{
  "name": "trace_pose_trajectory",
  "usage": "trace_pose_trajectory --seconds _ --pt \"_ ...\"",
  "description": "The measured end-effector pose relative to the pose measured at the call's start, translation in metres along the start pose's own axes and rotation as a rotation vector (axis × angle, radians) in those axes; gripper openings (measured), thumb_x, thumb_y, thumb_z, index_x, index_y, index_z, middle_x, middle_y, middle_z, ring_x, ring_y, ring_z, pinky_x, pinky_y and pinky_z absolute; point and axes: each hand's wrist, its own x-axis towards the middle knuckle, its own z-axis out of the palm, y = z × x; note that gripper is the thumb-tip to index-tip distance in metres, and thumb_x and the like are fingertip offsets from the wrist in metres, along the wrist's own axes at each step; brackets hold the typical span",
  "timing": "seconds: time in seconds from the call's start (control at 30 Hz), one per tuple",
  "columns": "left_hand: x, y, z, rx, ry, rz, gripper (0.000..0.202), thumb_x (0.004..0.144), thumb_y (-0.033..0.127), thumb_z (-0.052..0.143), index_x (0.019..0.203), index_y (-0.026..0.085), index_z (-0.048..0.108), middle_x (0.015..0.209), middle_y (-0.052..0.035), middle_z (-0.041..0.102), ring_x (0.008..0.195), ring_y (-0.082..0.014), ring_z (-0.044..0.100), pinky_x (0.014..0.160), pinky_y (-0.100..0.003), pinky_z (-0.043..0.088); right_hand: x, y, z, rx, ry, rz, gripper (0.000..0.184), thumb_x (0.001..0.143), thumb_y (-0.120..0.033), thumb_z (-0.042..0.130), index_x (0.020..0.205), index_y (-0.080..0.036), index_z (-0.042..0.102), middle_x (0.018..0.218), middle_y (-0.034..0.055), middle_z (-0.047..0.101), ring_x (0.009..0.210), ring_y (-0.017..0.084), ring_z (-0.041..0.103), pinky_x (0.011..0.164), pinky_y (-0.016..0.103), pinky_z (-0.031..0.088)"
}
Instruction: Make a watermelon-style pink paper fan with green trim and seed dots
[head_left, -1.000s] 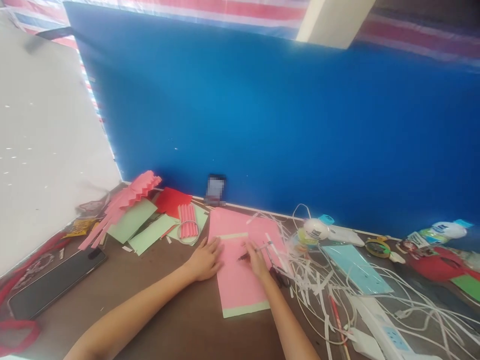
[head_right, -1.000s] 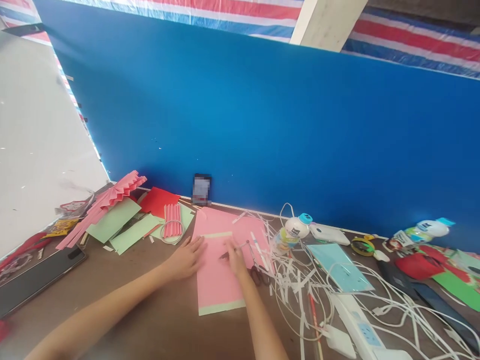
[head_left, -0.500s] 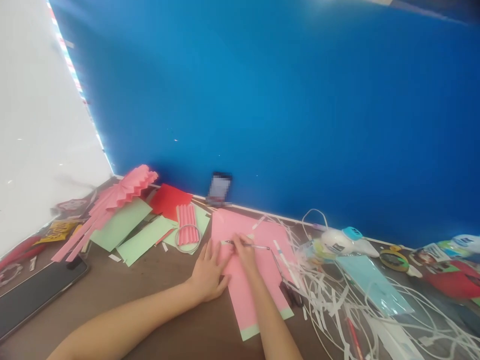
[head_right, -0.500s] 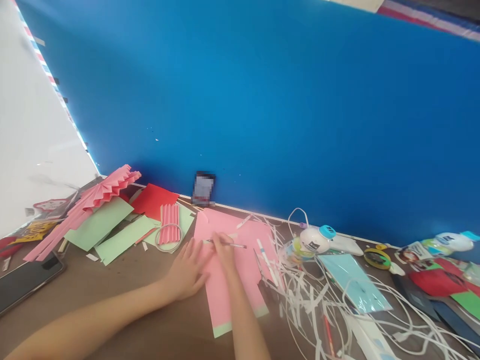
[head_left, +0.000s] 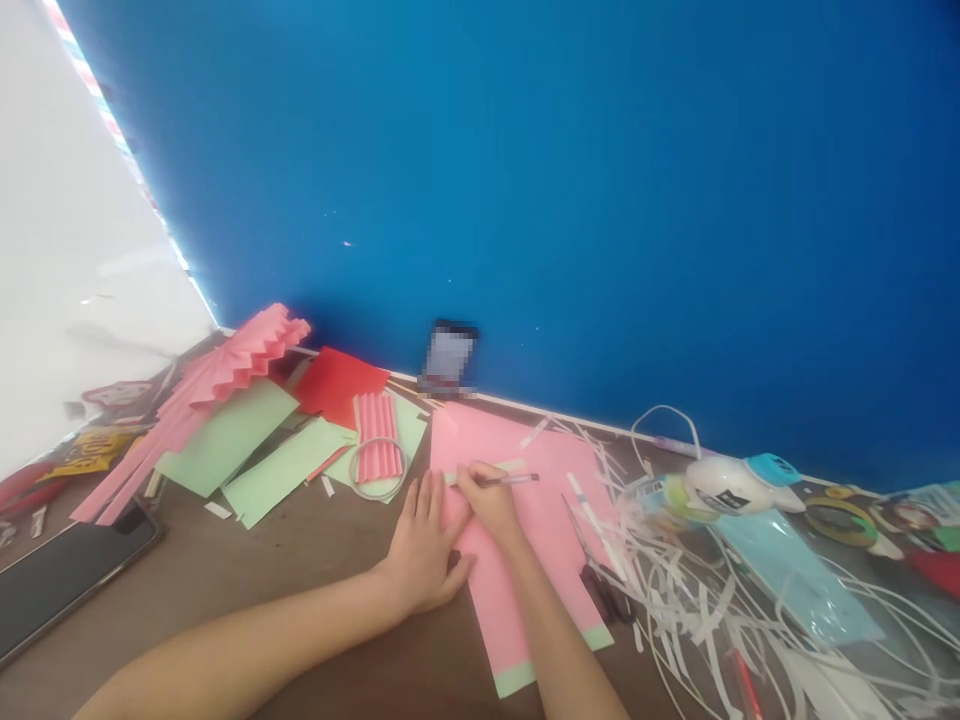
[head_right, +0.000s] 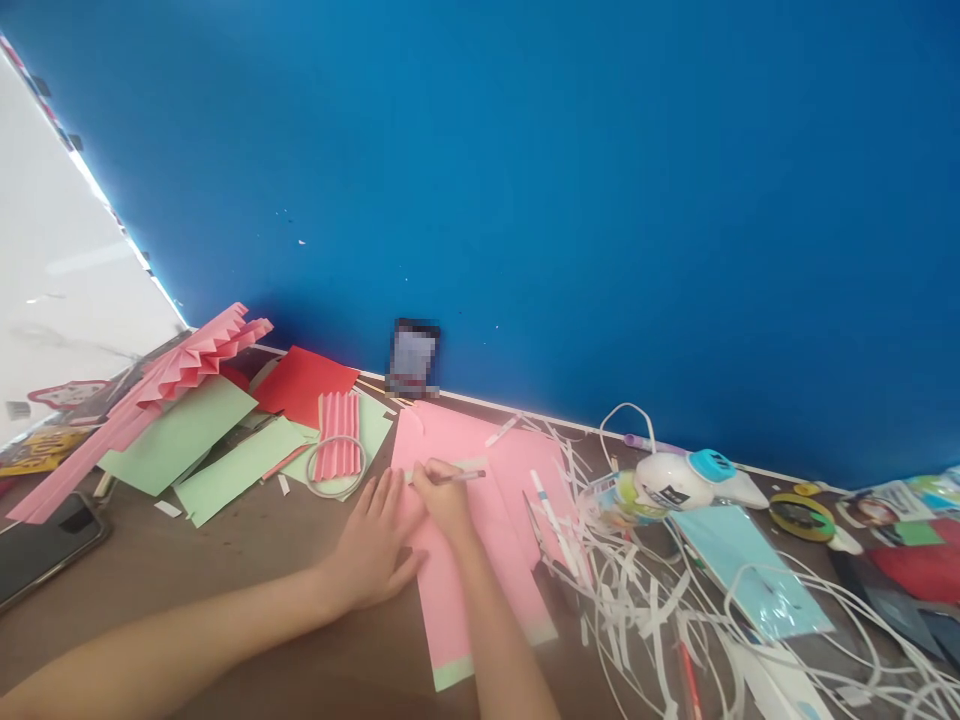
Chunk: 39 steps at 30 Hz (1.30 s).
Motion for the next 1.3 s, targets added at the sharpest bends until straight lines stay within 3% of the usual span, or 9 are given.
trace_pose_trajectory --seconds 0.4,0.7,1.3 --pt "0.000 0.001 0.001 -0.026 -0.006 -0.005 0.058 0.083 0.049 0.033 0.134 0.023 0.031 0.144 -0.0113 0.019 0.130 -0.0367 0.007 0.101 -0.053 0.012 -0.002 -0.012 0.002 -0.007 -0.011 0.057 0.039 0.071 -0.038 0.051 0.049 -0.020 0.025 0.048 -0.0059 0.024 0.046 0.008 0.032 0.047 0.021 0.036" --pt "0.001 0.002 0.000 -0.008 -0.026 -0.009 0.058 0.083 0.049 0.031 0.134 0.022 0.030 0.143 -0.0148 0.019 0.130 -0.0380 0.007 0.100 -0.053 0.012 -0.003 -0.017 0.003 0.012 0.004 0.068 0.037 0.070 -0.034 0.051 0.047 -0.020 0.025 0.047 -0.0061 0.024 0.045 0.008 0.034 0.047 0.021 0.036" --pt "0.001 0.002 0.001 0.096 -0.012 -0.003 0.058 0.083 0.050 0.031 0.134 0.023 0.030 0.143 -0.0151 0.020 0.129 -0.0381 0.013 0.100 -0.052 0.013 0.000 -0.007 0.001 -0.074 -0.007 0.052 0.036 0.072 -0.037 0.050 0.048 -0.020 0.031 0.045 -0.0051 0.036 0.047 0.010 0.042 0.048 0.021 0.034"
